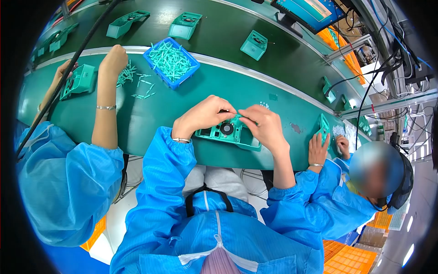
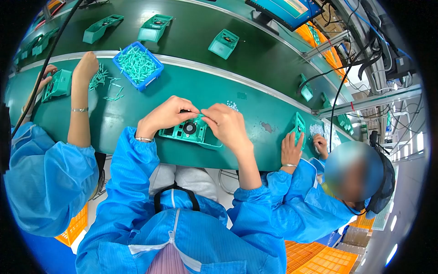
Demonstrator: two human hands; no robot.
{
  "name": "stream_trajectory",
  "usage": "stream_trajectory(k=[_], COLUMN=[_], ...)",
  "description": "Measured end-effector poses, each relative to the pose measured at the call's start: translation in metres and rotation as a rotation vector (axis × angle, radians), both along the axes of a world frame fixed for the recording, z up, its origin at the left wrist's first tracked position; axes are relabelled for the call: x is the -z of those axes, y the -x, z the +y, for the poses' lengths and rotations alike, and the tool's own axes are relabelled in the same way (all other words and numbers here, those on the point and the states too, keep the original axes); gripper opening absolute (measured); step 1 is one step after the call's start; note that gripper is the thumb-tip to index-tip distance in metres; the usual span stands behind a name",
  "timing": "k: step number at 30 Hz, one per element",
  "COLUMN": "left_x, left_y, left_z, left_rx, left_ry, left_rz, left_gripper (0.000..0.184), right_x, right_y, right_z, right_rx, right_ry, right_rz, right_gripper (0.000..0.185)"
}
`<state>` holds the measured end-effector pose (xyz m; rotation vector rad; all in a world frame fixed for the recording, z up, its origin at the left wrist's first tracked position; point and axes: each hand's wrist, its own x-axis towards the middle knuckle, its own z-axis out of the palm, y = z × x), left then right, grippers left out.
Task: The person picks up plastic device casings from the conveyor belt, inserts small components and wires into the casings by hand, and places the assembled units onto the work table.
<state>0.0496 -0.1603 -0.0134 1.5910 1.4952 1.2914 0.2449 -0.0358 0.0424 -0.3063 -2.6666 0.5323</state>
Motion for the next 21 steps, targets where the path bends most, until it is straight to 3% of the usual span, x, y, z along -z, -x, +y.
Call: stream_trajectory(k=[7,21], left_x=[0.0,0.0081], left_y=[0.0009,0.0019], left_z=[0.001,0.0038], left_rx=[0.0,0.0], left_ry=[0.003,-0.025], left_rz=[0.009,0.028], left_gripper=[0.02,0.017], right_x=[0.0042,0.0064], right_y=[0.0084,0.0077], right_z=[0.0028,0.0033], right_rx=[-0.071,-0.042], right_ry=[-0.206,-0.191], right_rz=[0.035,0.021], right_gripper=[0.011,0.009])
